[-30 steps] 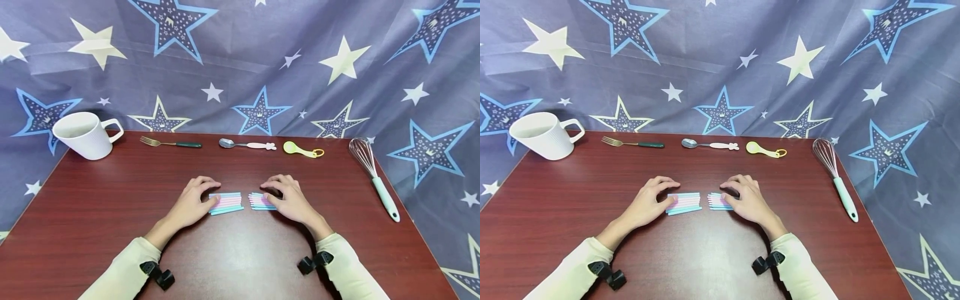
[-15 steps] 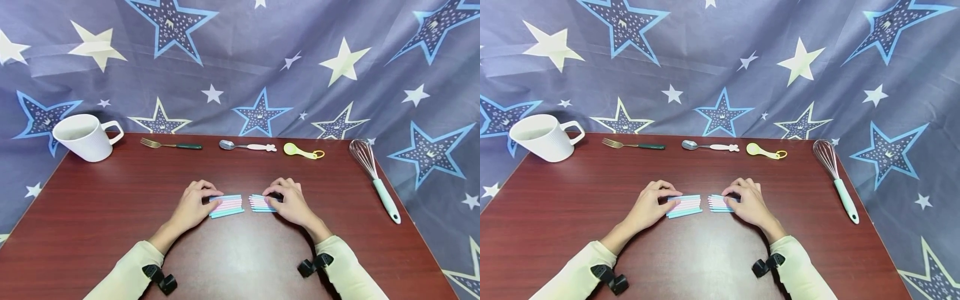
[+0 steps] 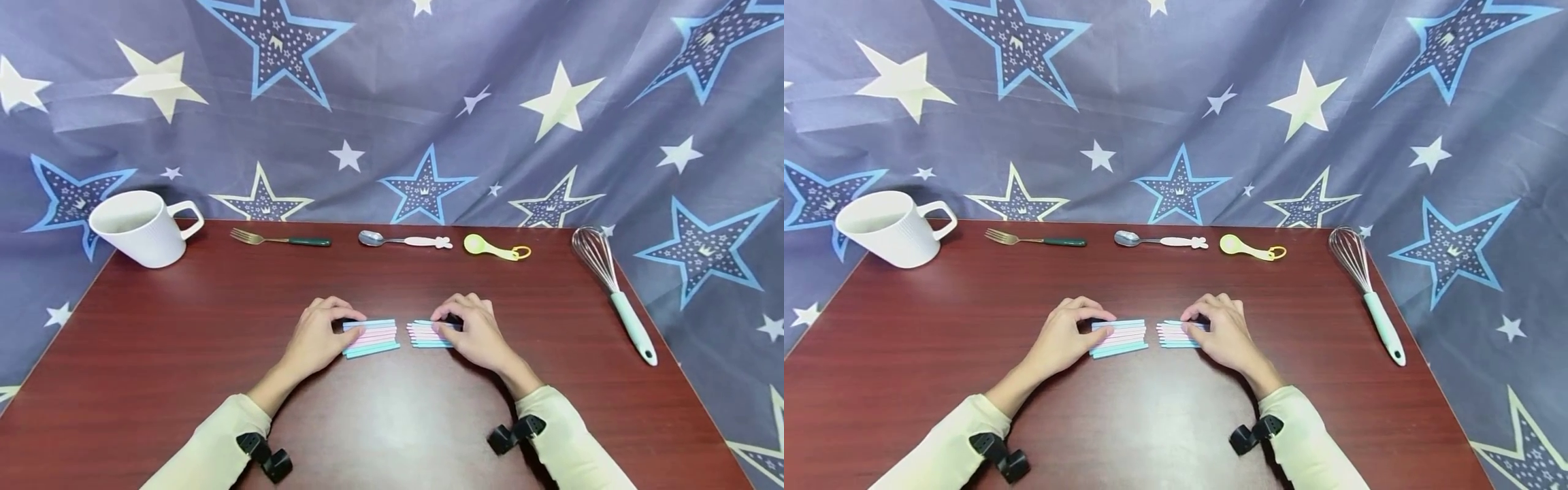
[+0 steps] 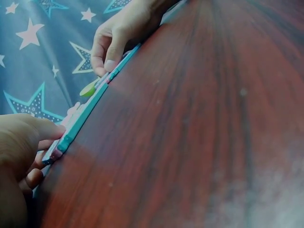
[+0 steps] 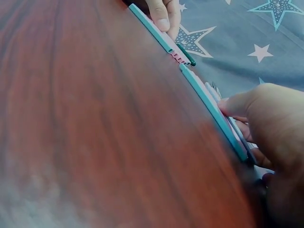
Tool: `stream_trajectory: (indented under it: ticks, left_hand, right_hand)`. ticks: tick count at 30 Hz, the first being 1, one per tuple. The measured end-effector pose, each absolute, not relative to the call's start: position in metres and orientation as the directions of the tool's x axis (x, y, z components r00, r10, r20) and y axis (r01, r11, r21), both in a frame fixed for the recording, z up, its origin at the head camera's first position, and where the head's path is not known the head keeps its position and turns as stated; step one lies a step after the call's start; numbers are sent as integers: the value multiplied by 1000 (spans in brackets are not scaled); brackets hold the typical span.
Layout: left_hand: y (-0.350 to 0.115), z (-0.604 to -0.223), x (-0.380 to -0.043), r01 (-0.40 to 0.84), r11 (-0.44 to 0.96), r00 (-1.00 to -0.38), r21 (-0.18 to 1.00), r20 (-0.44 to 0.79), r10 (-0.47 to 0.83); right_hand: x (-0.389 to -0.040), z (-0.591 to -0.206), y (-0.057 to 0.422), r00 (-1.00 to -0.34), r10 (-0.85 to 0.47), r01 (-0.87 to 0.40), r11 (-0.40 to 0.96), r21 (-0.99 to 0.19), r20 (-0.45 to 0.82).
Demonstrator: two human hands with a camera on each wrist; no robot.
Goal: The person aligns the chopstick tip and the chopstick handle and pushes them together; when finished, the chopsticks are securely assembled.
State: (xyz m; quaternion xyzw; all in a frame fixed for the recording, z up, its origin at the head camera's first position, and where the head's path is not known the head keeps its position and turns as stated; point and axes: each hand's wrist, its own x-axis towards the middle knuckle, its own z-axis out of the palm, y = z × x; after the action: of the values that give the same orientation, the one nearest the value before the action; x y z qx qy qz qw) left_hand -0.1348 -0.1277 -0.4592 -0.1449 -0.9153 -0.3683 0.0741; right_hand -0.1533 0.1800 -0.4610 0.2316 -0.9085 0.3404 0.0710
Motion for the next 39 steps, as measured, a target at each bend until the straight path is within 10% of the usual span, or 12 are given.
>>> stream_trajectory:
  ticks: [39]
  left_hand:
    - [-119,-442,-134,468,569,-872,676,459,171]
  right_hand:
    - [-146,-425,169,-836,-362,-548,537,-641,412]
